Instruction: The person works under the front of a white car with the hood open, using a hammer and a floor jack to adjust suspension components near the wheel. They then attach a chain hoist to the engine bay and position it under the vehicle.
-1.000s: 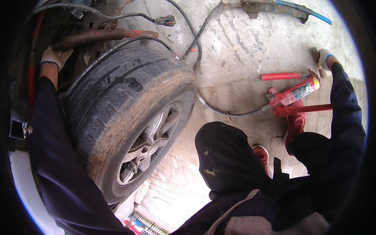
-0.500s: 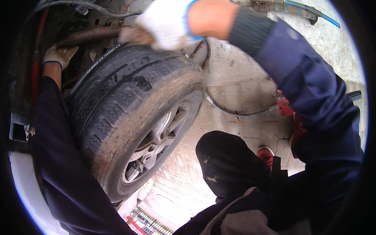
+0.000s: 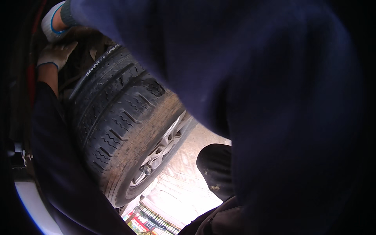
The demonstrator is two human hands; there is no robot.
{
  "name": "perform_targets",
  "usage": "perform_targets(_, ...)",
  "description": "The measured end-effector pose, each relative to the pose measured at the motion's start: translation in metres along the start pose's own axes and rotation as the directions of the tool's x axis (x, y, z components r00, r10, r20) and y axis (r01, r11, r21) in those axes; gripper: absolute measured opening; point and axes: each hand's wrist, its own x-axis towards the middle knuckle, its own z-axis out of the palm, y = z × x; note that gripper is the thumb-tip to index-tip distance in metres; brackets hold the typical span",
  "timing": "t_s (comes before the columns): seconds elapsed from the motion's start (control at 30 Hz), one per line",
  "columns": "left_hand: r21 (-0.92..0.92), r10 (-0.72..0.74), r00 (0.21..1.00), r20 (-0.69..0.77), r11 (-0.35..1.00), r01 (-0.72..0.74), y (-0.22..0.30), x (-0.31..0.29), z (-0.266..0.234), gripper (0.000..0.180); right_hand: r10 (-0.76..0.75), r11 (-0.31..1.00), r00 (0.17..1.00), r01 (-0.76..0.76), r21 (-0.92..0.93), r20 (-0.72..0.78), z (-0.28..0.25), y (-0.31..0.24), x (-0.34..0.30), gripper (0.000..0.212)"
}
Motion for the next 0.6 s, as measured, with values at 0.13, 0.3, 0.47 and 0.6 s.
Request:
perform_targets(0.13,-0.261,-0.105,0.995,-0.005,0.96,0.1,0.002,-0.005,-0.007,0.08,0.03,0.999,0.999,-0.03,0.014,-0.016,0.018,-0.009,0.026,0.027)
perform_targets(0.3,-0.395,-0.201,0.974,-0.102,0.907,0.146,-0.003,0.011,0.013,0.087,0.068,0.997,0.997,-0.067,0.041,-0.032,0.027,-0.014,0.043,0.028)
perform_targets(0.47,-0.099,0.059,0.968,-0.243,0.991,-0.085,-0.01,0.017,0.021,0.074,0.09,0.994,0.995,-0.088,0.067,-0.036,0.028,-0.015,0.041,0.028)
perform_targets(0.6,0.099,0.042,0.991,-0.127,0.995,-0.03,0.002,-0.011,-0.007,0.058,0.09,0.992,0.995,-0.086,0.094,-0.036,0.015,-0.012,0.025,0.029)
